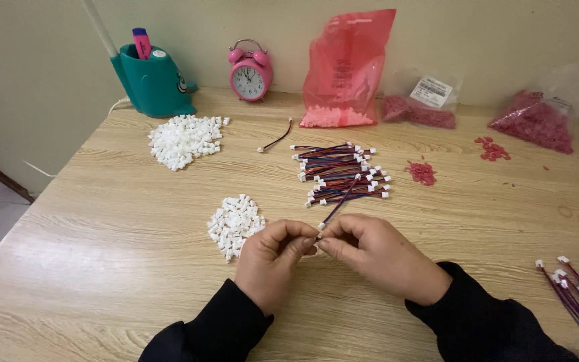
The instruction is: Assembling electronic wire connectors by inserting wires into plastic housings
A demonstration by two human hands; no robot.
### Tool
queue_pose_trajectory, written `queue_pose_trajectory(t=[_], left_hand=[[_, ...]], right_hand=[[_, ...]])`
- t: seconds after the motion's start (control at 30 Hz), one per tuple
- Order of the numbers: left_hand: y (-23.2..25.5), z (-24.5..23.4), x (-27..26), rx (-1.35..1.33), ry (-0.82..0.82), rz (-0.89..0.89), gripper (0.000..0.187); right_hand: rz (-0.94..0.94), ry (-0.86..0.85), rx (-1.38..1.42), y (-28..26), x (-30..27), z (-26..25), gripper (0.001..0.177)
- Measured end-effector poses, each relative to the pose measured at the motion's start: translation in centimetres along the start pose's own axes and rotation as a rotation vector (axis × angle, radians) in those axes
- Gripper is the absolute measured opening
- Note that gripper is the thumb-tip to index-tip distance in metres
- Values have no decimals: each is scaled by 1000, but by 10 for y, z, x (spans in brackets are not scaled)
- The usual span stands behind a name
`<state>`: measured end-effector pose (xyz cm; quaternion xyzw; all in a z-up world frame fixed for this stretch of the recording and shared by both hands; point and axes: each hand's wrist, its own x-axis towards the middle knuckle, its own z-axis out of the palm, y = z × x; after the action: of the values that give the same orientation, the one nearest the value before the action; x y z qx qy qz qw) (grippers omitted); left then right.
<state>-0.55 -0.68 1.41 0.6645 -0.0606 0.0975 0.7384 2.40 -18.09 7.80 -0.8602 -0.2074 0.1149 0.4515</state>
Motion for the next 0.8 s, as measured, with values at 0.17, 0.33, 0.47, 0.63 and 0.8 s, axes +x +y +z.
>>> queue_pose_trajectory(t=[0.17,0.33,0.47,0.63,0.8], left_hand=[[-6,1,-1,-16,-15,0,9],[-9,0,-3,13,-17,-10,6],[-7,2,-2,9,36,-46,9],[-14,0,3,-41,19,-73,9],[-14,1,3,20,71,-90,9]], right_hand=[[-35,37,-117,-2,-4,5,9],[-237,112,-262,4,-3,11,11],[-258,123,-252,8,-1,13,12],[-170,97,-238,13,2,12,13],[-246,160,-263,8,-1,14,13]])
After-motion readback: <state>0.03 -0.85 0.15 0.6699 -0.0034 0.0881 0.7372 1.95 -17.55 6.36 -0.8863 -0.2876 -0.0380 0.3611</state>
